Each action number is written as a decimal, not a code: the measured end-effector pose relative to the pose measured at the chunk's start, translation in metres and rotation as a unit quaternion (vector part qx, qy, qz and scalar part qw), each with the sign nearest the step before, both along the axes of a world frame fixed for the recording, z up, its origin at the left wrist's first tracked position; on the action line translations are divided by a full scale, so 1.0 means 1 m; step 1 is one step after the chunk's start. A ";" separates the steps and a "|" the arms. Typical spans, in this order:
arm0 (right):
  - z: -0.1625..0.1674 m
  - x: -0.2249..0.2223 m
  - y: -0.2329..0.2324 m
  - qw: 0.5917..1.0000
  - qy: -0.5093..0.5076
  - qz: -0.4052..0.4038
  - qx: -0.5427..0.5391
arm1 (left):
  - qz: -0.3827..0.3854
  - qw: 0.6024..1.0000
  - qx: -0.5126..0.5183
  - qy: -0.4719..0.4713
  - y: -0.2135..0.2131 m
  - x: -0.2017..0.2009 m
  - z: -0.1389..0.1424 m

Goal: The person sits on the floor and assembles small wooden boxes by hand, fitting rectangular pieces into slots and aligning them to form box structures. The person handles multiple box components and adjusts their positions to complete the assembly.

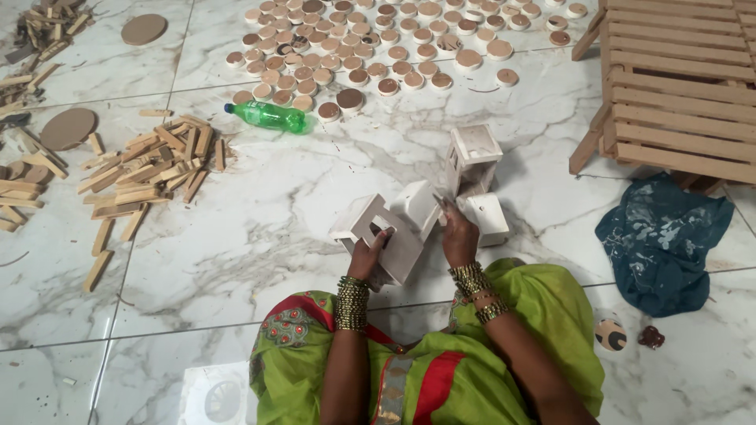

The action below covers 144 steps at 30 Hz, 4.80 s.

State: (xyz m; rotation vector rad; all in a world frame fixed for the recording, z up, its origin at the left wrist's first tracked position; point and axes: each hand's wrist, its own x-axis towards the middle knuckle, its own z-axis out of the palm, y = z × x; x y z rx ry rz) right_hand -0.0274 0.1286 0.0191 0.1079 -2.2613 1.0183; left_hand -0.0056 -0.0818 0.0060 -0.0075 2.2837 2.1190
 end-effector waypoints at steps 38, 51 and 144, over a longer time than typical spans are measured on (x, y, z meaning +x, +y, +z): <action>0.035 -0.048 -0.028 0.978 -0.181 -0.016 0.106 | -0.014 1.000 -0.025 0.008 0.025 0.011 -0.016; 0.036 -0.042 -0.006 0.992 -0.100 -0.044 0.066 | 0.190 0.980 0.051 0.010 -0.003 -0.008 0.011; 0.002 -0.005 -0.033 0.905 -0.166 0.032 0.391 | 0.380 0.861 0.338 -0.031 -0.018 -0.003 0.009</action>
